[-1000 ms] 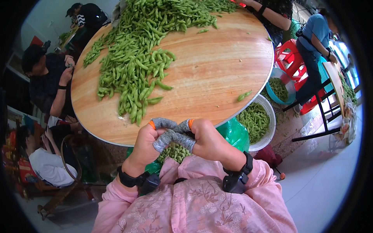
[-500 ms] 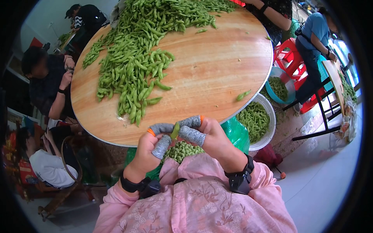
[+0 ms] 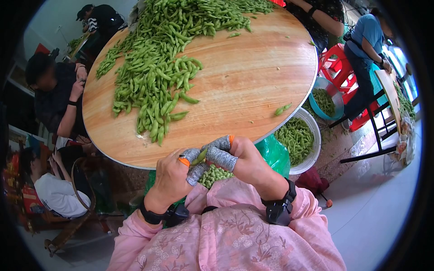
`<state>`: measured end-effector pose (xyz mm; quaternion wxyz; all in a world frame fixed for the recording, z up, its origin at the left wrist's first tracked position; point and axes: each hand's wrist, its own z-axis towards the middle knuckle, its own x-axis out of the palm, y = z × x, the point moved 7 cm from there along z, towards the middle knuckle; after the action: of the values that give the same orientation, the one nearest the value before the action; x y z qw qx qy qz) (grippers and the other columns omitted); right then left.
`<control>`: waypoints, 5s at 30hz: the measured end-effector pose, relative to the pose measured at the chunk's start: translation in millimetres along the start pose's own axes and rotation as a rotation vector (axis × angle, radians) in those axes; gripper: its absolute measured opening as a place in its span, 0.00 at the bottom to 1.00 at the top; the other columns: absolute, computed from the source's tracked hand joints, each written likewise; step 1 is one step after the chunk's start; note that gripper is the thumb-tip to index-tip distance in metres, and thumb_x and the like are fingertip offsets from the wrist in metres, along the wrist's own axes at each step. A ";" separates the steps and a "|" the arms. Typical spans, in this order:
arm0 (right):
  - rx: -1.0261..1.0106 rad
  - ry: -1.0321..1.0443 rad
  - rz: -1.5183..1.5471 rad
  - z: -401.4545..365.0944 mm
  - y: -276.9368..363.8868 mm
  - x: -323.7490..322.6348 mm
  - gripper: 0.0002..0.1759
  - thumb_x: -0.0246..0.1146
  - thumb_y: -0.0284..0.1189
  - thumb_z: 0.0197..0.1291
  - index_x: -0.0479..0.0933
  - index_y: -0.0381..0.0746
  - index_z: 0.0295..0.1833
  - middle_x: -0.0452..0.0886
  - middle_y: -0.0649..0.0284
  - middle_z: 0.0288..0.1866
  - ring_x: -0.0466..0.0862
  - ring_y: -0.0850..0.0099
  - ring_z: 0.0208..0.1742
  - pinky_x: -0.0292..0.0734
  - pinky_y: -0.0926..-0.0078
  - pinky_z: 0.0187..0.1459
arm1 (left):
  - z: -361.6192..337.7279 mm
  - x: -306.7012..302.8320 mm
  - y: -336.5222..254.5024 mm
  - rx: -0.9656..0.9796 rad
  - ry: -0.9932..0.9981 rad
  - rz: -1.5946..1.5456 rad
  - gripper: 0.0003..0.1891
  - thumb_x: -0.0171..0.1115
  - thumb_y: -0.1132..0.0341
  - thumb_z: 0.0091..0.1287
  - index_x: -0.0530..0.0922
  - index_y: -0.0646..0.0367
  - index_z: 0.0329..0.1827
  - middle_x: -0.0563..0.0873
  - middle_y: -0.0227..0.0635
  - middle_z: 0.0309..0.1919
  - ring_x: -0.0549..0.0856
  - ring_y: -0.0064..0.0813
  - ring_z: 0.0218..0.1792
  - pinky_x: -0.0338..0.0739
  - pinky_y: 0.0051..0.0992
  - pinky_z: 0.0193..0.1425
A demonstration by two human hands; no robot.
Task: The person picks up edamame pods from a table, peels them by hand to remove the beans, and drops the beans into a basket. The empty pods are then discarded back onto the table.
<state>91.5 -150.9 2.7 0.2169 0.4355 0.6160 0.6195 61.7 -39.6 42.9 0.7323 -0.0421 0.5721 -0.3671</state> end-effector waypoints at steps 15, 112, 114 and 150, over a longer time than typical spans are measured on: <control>-0.077 0.082 0.326 3.7 -23.0 2.5 0.08 0.59 0.28 0.56 0.74 0.33 0.34 0.79 0.65 0.30 0.76 0.80 0.31 0.71 0.84 0.34 | -23.7 36.2 33.4 -0.391 0.091 -1.058 0.07 0.60 0.70 0.53 0.75 0.62 0.33 0.79 0.44 0.26 0.79 0.41 0.26 0.71 0.28 0.27; -0.305 0.034 -0.143 4.1 11.4 15.3 0.08 0.59 0.24 0.56 0.74 0.31 0.39 0.78 0.67 0.32 0.74 0.82 0.34 0.69 0.85 0.36 | -16.5 8.8 32.3 -0.325 -0.226 -0.896 0.05 0.53 0.75 0.61 0.72 0.64 0.40 0.78 0.26 0.24 0.73 0.11 0.24 0.66 0.12 0.26; -0.282 0.073 -0.208 4.4 6.3 15.8 0.08 0.59 0.24 0.55 0.74 0.32 0.39 0.78 0.67 0.31 0.73 0.84 0.33 0.69 0.85 0.34 | -21.2 20.3 35.4 -0.464 -0.023 -1.146 0.05 0.53 0.75 0.61 0.72 0.63 0.39 0.78 0.26 0.23 0.74 0.12 0.23 0.66 0.12 0.25; -0.052 -0.772 -1.032 -100.6 30.0 -130.3 0.08 0.59 0.19 0.46 0.76 0.29 0.34 0.78 0.50 0.25 0.79 0.73 0.28 0.71 0.76 0.30 | 48.0 -23.5 45.1 0.162 -0.121 0.029 0.13 0.55 0.76 0.51 0.77 0.63 0.41 0.78 0.42 0.42 0.77 0.42 0.39 0.73 0.32 0.43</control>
<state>87.0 -318.0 9.7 0.7035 0.2695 0.6085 0.2493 123.7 -10.3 56.6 0.7718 0.0033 0.4956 -0.3984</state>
